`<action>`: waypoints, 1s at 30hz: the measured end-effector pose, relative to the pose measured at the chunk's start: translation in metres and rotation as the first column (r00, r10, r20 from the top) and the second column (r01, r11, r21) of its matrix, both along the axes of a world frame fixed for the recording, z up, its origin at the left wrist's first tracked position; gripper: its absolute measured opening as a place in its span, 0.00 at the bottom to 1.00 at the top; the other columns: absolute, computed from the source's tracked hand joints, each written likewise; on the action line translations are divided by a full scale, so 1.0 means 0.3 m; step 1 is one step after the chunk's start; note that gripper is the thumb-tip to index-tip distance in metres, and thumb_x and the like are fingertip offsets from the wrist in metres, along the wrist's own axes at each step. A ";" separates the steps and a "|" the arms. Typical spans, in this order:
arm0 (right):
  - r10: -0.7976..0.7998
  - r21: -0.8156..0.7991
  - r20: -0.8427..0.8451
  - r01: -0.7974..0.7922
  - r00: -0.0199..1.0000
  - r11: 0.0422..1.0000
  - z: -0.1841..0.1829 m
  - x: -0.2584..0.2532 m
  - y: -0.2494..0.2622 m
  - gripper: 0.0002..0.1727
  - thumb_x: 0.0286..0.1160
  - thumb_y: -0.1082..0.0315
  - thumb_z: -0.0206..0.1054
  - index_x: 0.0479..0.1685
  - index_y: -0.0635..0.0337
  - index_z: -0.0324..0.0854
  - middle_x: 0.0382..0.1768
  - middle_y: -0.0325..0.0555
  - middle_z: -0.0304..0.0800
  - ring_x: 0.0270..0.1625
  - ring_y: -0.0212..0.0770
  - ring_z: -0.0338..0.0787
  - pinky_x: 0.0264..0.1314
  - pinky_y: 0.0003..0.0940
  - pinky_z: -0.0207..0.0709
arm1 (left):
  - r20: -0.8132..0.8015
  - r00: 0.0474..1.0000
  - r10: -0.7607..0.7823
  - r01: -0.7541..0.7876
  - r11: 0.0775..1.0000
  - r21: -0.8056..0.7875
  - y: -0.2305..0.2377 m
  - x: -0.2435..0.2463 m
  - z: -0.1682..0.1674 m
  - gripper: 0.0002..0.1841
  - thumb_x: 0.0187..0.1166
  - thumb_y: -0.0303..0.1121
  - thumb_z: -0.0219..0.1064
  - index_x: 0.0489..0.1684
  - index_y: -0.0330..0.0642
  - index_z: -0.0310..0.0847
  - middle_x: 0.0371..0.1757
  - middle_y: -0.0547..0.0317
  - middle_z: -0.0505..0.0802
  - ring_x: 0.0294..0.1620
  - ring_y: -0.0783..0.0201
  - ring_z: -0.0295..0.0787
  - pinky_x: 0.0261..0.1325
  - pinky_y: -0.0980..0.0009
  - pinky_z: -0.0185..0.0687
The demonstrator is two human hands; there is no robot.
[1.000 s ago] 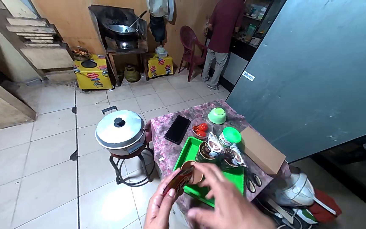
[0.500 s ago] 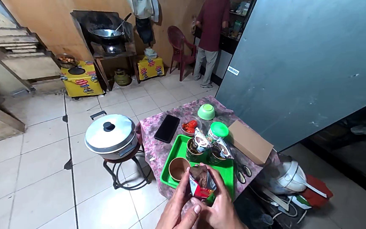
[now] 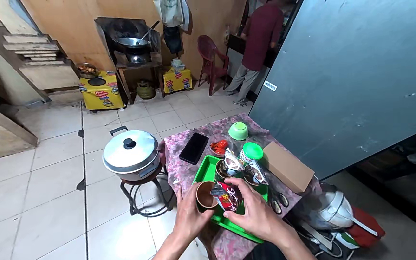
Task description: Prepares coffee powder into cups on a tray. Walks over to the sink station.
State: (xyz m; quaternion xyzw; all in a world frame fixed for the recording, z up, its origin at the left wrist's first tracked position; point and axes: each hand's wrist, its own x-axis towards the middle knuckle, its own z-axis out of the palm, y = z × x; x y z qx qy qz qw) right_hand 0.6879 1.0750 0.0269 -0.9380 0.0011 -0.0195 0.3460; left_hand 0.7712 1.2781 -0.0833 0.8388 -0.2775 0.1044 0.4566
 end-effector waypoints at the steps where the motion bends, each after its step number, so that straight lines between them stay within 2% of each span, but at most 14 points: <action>1: 0.012 -0.031 -0.006 -0.013 1.000 0.999 0.005 -0.001 -0.007 0.40 0.63 0.46 0.80 0.81 0.36 0.72 0.72 0.34 0.81 0.70 0.29 0.83 0.71 0.34 0.82 | 0.028 1.000 -0.007 0.007 1.000 -0.010 -0.006 0.001 0.007 0.41 0.58 0.59 0.79 0.73 0.44 0.80 0.65 0.63 0.92 0.72 0.65 0.85 0.88 0.27 0.44; 3: 0.026 -0.107 -0.036 -0.030 0.999 0.994 0.022 -0.013 -0.022 0.33 0.67 0.43 0.75 0.76 0.32 0.78 0.67 0.36 0.84 0.65 0.30 0.86 0.66 0.34 0.84 | 0.071 0.996 -0.046 0.045 0.999 0.025 -0.007 -0.002 0.044 0.40 0.58 0.59 0.76 0.73 0.49 0.80 0.66 0.64 0.91 0.74 0.64 0.83 0.87 0.25 0.44; 6: 0.056 -0.191 -0.146 -0.083 0.988 0.978 0.059 -0.034 -0.044 0.29 0.70 0.40 0.71 0.73 0.31 0.81 0.66 0.40 0.83 0.64 0.35 0.86 0.65 0.38 0.83 | 0.150 0.976 -0.161 0.137 0.978 0.156 -0.003 -0.006 0.124 0.40 0.59 0.56 0.78 0.77 0.55 0.77 0.68 0.60 0.89 0.74 0.57 0.83 0.84 0.26 0.52; 10: 0.066 -0.251 -0.276 -0.139 0.959 0.958 0.094 -0.044 -0.040 0.28 0.70 0.42 0.69 0.68 0.41 0.85 0.65 0.49 0.82 0.63 0.45 0.86 0.63 0.45 0.83 | 0.262 0.932 -0.250 0.163 0.935 0.314 -0.024 -0.028 0.207 0.40 0.54 0.51 0.82 0.75 0.59 0.79 0.62 0.59 0.90 0.68 0.55 0.86 0.81 0.22 0.52; 13: 0.073 -0.316 -0.337 -0.185 0.939 0.930 0.118 -0.030 0.002 0.25 0.68 0.48 0.72 0.63 0.48 0.86 0.65 0.55 0.80 0.65 0.53 0.84 0.63 0.52 0.82 | 0.253 0.929 -0.269 0.151 0.902 0.404 -0.045 -0.057 0.216 0.40 0.52 0.50 0.83 0.74 0.58 0.79 0.60 0.59 0.91 0.67 0.54 0.87 0.81 0.21 0.51; 14: 0.078 -0.324 -0.349 -0.198 0.934 0.925 0.131 -0.023 0.021 0.27 0.66 0.51 0.75 0.66 0.48 0.85 0.67 0.57 0.79 0.67 0.55 0.83 0.65 0.53 0.81 | 0.237 0.934 -0.267 0.153 0.899 0.410 -0.051 -0.062 0.208 0.40 0.52 0.51 0.83 0.74 0.57 0.79 0.60 0.59 0.91 0.67 0.54 0.88 0.81 0.21 0.51; 17: 0.107 -0.291 -0.262 -0.184 0.959 0.939 0.176 -0.011 0.061 0.37 0.55 0.54 0.84 0.72 0.44 0.79 0.77 0.56 0.72 0.65 0.52 0.86 0.62 0.48 0.85 | 0.116 0.960 -0.256 0.210 0.927 0.310 -0.054 -0.054 0.174 0.39 0.60 0.58 0.79 0.74 0.52 0.77 0.63 0.64 0.91 0.69 0.61 0.87 0.84 0.25 0.51; 19: 0.102 -0.230 -0.128 -0.130 0.986 0.964 0.203 -0.017 0.074 0.41 0.51 0.48 0.87 0.71 0.42 0.76 0.84 0.52 0.65 0.63 0.45 0.89 0.57 0.42 0.88 | -0.031 0.963 -0.267 0.269 0.957 0.111 -0.045 -0.038 0.145 0.42 0.58 0.54 0.81 0.76 0.46 0.75 0.66 0.62 0.90 0.72 0.64 0.84 0.87 0.33 0.55; 20: 0.081 -0.197 -0.034 -0.086 0.996 0.977 0.207 -0.024 0.071 0.41 0.51 0.45 0.87 0.70 0.42 0.77 0.87 0.49 0.64 0.61 0.41 0.90 0.55 0.40 0.89 | -0.114 0.955 -0.274 0.276 0.961 0.006 -0.039 -0.028 0.128 0.44 0.56 0.51 0.83 0.77 0.44 0.73 0.67 0.61 0.90 0.72 0.65 0.83 0.86 0.42 0.65; 21: 0.048 -0.165 0.080 -0.034 0.996 0.986 0.207 -0.030 0.059 0.39 0.53 0.44 0.86 0.69 0.43 0.80 0.87 0.47 0.65 0.59 0.40 0.92 0.53 0.41 0.91 | -0.171 0.946 -0.274 0.262 0.961 -0.088 -0.035 -0.017 0.107 0.46 0.54 0.49 0.85 0.78 0.42 0.72 0.66 0.58 0.90 0.69 0.66 0.85 0.79 0.52 0.78; 23: -0.048 -0.132 0.266 0.085 0.963 0.988 0.212 -0.038 -0.005 0.31 0.61 0.46 0.83 0.63 0.47 0.84 0.81 0.43 0.75 0.58 0.38 0.92 0.52 0.43 0.91 | -0.228 0.939 -0.256 0.211 0.956 -0.205 -0.030 0.006 0.070 0.47 0.53 0.43 0.87 0.78 0.41 0.69 0.64 0.56 0.91 0.65 0.67 0.88 0.69 0.60 0.87; 25: -0.174 -0.147 0.399 0.250 0.900 0.957 0.210 -0.045 -0.099 0.20 0.69 0.51 0.78 0.56 0.49 0.86 0.63 0.39 0.88 0.53 0.36 0.92 0.51 0.42 0.92 | -0.234 0.947 -0.220 0.175 0.964 -0.201 -0.033 0.027 0.045 0.47 0.53 0.41 0.87 0.79 0.41 0.67 0.65 0.57 0.90 0.66 0.67 0.88 0.70 0.61 0.87; 28: -0.349 -0.167 0.493 0.480 0.797 0.861 0.161 -0.069 -0.202 0.11 0.74 0.54 0.73 0.47 0.47 0.87 0.42 0.34 0.89 0.38 0.34 0.90 0.38 0.40 0.89 | -0.211 0.966 -0.148 0.122 0.984 -0.132 -0.048 0.043 0.040 0.47 0.52 0.42 0.87 0.78 0.45 0.68 0.64 0.58 0.91 0.64 0.66 0.89 0.68 0.58 0.87; 30: -0.435 -0.200 0.435 0.555 0.789 0.807 0.096 -0.110 -0.222 0.08 0.74 0.52 0.72 0.40 0.43 0.88 0.33 0.30 0.87 0.29 0.32 0.85 0.30 0.40 0.83 | -0.189 0.972 -0.139 0.124 0.988 -0.090 -0.051 0.053 0.040 0.50 0.52 0.45 0.86 0.82 0.46 0.64 0.68 0.57 0.88 0.67 0.62 0.86 0.70 0.53 0.85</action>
